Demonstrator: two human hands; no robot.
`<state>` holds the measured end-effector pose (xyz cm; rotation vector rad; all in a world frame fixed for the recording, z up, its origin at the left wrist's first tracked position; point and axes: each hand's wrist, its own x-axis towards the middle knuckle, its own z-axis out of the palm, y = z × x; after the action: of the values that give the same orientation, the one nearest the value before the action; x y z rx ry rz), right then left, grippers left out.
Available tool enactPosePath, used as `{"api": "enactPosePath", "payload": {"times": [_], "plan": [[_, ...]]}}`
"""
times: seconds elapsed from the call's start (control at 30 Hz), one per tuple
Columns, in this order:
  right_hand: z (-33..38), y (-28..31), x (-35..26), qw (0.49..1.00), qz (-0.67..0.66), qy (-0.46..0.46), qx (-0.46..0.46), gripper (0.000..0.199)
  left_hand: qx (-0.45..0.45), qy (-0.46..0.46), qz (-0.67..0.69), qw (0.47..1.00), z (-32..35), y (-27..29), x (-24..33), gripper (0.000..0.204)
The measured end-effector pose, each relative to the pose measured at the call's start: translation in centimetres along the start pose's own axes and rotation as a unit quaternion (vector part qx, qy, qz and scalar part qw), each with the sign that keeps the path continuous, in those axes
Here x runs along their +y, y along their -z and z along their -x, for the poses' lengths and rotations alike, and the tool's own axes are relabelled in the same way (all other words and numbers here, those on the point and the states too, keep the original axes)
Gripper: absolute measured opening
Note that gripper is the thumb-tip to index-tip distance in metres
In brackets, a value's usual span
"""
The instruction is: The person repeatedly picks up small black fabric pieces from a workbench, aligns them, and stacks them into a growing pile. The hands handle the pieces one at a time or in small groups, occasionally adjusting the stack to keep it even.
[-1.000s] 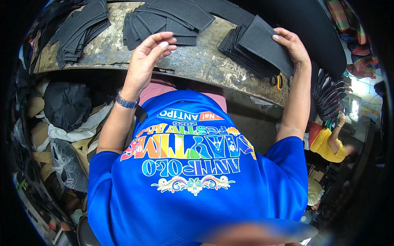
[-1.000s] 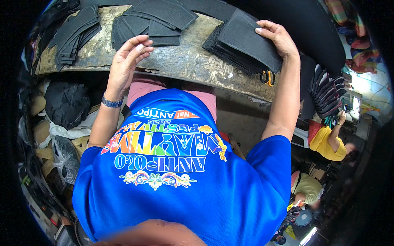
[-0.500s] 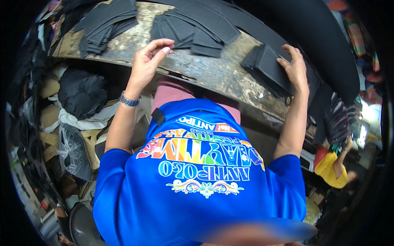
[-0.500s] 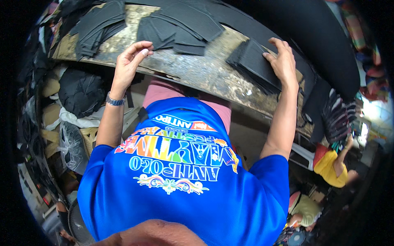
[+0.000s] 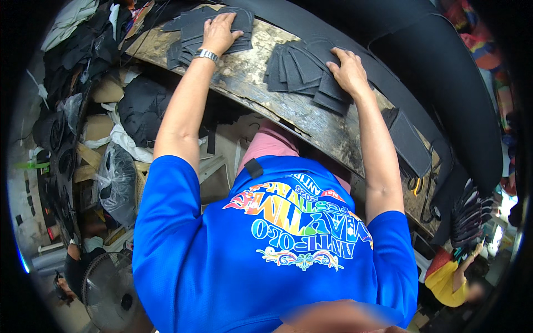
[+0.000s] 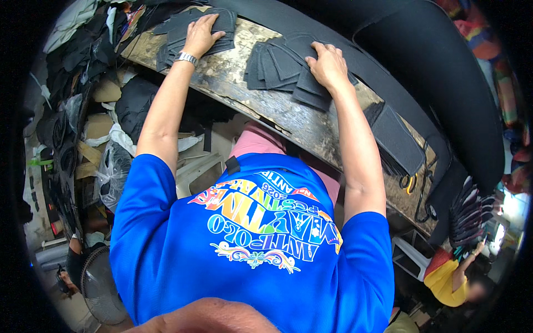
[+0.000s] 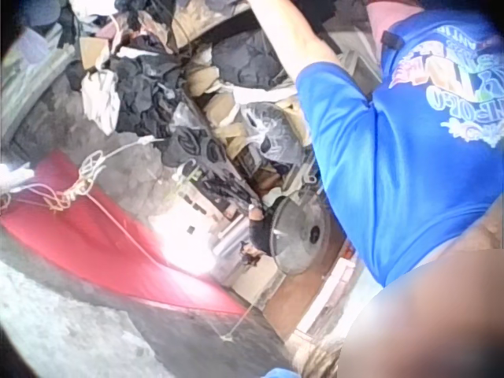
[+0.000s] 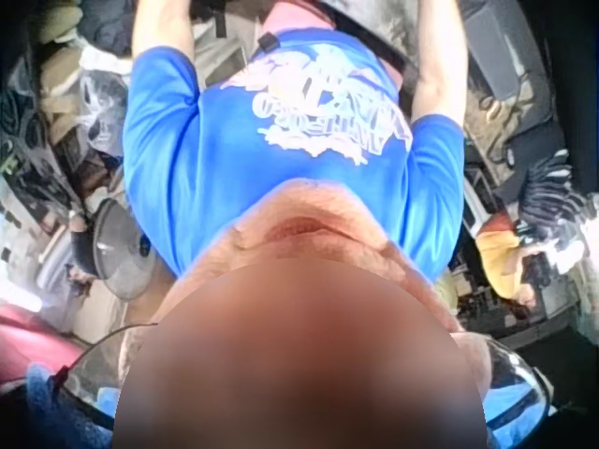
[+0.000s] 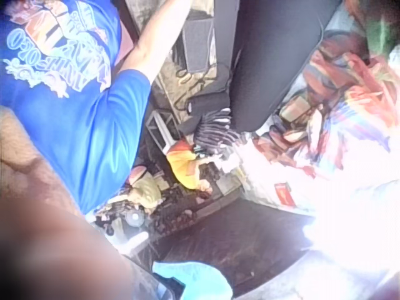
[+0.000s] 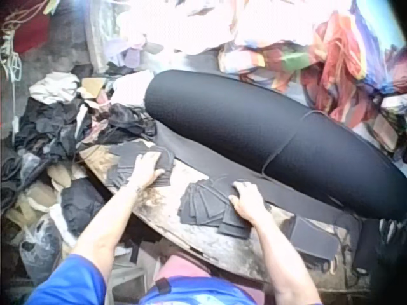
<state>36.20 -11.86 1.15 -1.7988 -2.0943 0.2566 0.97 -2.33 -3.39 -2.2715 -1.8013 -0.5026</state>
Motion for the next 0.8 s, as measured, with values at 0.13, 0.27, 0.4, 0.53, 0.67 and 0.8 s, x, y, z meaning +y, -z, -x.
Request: {"api": "enactPosePath", "payload": {"times": [0.13,0.27,0.4,0.53,0.67,0.8], "plan": [[1.0,-0.5,0.1,0.998,0.028,-0.041,-0.032,0.053,0.036,-0.036,0.055,0.997,0.3,-0.7,-0.7,0.063],[1.4,0.1,0.1,0.997,0.017,-0.068,-0.035,0.063,0.032,-0.122,0.102,0.987,2.0,0.8,0.3,0.058],[1.3,0.6,0.5,0.994,0.013,-0.100,-0.046,0.074,0.012,-0.159,0.153,0.975,3.6,2.2,1.1,0.052],[1.1,0.8,1.2,0.990,-0.044,-0.129,-0.046,0.081,-0.002,-0.144,0.167,0.975,3.3,2.0,0.8,0.046],[1.3,1.0,1.3,0.995,-0.036,-0.095,0.006,0.079,0.005,-0.119,0.135,0.984,1.7,1.8,1.4,0.038],[2.3,1.2,0.7,0.991,-0.049,-0.021,0.126,0.067,0.167,-0.117,0.165,0.965,-0.3,5.4,2.9,0.034]]}}
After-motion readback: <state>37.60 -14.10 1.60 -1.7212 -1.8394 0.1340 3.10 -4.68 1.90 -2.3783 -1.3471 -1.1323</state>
